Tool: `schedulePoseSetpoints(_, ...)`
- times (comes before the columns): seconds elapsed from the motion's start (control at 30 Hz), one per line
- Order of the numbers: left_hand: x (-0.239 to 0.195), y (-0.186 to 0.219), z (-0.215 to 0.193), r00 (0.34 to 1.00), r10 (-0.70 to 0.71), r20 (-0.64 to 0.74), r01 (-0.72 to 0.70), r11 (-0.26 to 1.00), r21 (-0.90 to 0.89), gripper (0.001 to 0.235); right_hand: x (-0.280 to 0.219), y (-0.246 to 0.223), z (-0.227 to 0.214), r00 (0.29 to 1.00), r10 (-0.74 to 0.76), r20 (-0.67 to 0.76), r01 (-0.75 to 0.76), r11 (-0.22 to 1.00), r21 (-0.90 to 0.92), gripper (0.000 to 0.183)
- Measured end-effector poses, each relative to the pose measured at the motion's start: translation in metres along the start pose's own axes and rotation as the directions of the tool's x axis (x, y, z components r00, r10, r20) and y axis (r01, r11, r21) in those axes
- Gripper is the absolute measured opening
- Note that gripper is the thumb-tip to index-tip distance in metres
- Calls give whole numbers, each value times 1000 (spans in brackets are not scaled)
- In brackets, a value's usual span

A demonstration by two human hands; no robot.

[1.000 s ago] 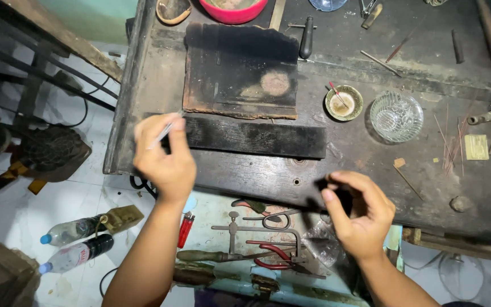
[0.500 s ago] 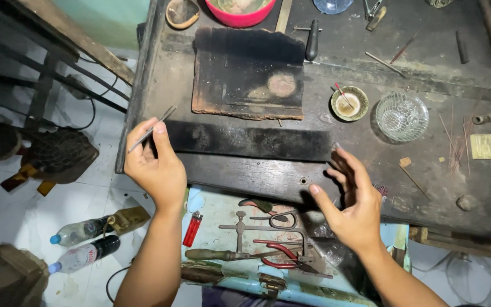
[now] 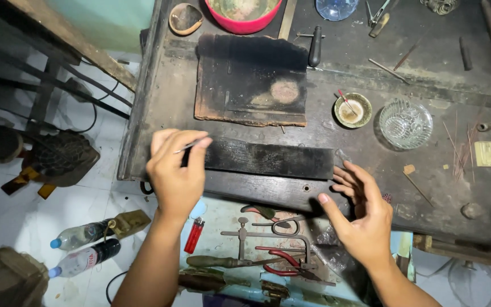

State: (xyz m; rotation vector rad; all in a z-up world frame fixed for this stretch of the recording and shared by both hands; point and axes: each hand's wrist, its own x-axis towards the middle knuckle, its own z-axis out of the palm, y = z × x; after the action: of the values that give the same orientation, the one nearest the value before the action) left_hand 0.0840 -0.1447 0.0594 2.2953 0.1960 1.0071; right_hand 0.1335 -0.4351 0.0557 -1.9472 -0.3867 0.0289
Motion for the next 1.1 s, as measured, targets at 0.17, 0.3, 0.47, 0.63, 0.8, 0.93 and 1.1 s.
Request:
schedulePoseSetpoints(0.17, 29, -8, 19, 963, 122, 241, -98, 989, -111, 10, 3, 0, 0, 1000, -3, 2, 3, 1000, -14, 60)
schedulePoseSetpoints(0.3, 36, -22, 38, 921, 149, 359, -105, 985, -139, 10, 2, 0, -2, 1000, 0, 12, 0, 1000, -17, 59)
schedulePoseSetpoints(0.47, 40, -25, 47, 925, 160, 344, -105, 979, -174, 13, 3, 1, -2, 1000, 12, 10, -12, 1000, -14, 59)
schedulePoseSetpoints(0.63, 45, -26, 53, 931, 157, 330, -95, 976, -196, 14, 3, 2, -2, 1000, 13, 19, -12, 1000, -13, 59)
schedulePoseSetpoints(0.8, 52, -25, 61, 932, 174, 317, -115, 974, -197, 12, 3, 5, -2, 1000, -6, 14, 6, 1000, 1, 59)
schedulePoseSetpoints(0.93, 51, -26, 65, 934, 178, 311, -126, 976, -178, 14, 4, 5, -3, 1000, -2, 21, 2, 1000, 2, 59)
schedulePoseSetpoints(1.1, 50, -31, 60, 943, 165, 288, -123, 980, -156, 13, 4, 3, -4, 999, 9, 33, -9, 1000, -16, 60)
